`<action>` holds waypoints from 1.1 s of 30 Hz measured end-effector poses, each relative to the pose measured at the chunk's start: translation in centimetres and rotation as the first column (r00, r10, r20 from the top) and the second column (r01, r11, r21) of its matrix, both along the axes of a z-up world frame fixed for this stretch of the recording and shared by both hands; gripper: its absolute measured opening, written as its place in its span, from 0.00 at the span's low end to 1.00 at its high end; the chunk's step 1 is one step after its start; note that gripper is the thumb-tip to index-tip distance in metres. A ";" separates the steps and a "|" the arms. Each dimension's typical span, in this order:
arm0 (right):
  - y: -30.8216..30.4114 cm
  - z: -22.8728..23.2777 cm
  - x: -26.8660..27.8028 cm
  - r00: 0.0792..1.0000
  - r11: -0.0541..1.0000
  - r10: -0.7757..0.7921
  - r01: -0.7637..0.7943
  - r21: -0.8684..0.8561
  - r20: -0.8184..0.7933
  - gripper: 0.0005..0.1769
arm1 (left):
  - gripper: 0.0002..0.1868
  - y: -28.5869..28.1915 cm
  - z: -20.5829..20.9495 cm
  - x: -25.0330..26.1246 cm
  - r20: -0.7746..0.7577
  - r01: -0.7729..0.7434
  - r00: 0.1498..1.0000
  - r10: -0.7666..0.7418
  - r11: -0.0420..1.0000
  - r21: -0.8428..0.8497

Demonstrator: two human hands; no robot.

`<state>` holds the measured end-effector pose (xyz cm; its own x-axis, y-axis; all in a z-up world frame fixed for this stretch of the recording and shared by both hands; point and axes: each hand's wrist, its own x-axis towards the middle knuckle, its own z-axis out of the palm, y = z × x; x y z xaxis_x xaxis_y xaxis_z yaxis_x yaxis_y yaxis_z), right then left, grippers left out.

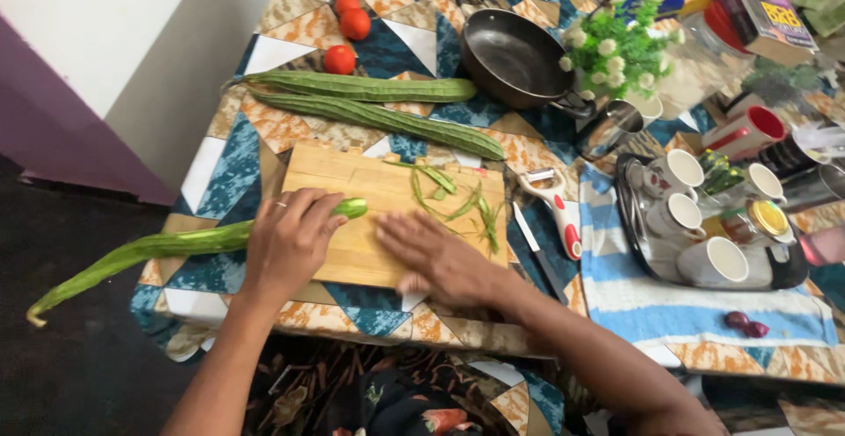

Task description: The person peels long ridge gourds using a vegetable peeler on a wooden cutting board, then uses a small knife to cut the peeled gourds into smaller pieces.

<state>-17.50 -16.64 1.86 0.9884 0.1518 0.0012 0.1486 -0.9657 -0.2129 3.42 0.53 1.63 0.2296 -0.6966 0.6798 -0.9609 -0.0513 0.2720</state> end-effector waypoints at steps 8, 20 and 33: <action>-7.9 1.7 3.2 0.930 0.927 -0.366 0.362 0.098 0.021 0.46 | 0.14 0.2 -0.1 -0.6 0.049 -0.064 0.997 0.063 0.998 0.028; -2.7 -0.2 -8.0 0.971 0.971 -0.236 0.237 0.025 -0.035 0.51 | 0.12 0.2 -0.1 -0.6 0.063 -0.061 0.996 0.060 0.998 0.024; -10.6 1.1 -0.9 0.813 0.880 -0.474 0.443 0.169 0.337 0.16 | 0.19 0.5 0.5 -0.5 0.069 -0.017 0.998 0.012 0.997 0.073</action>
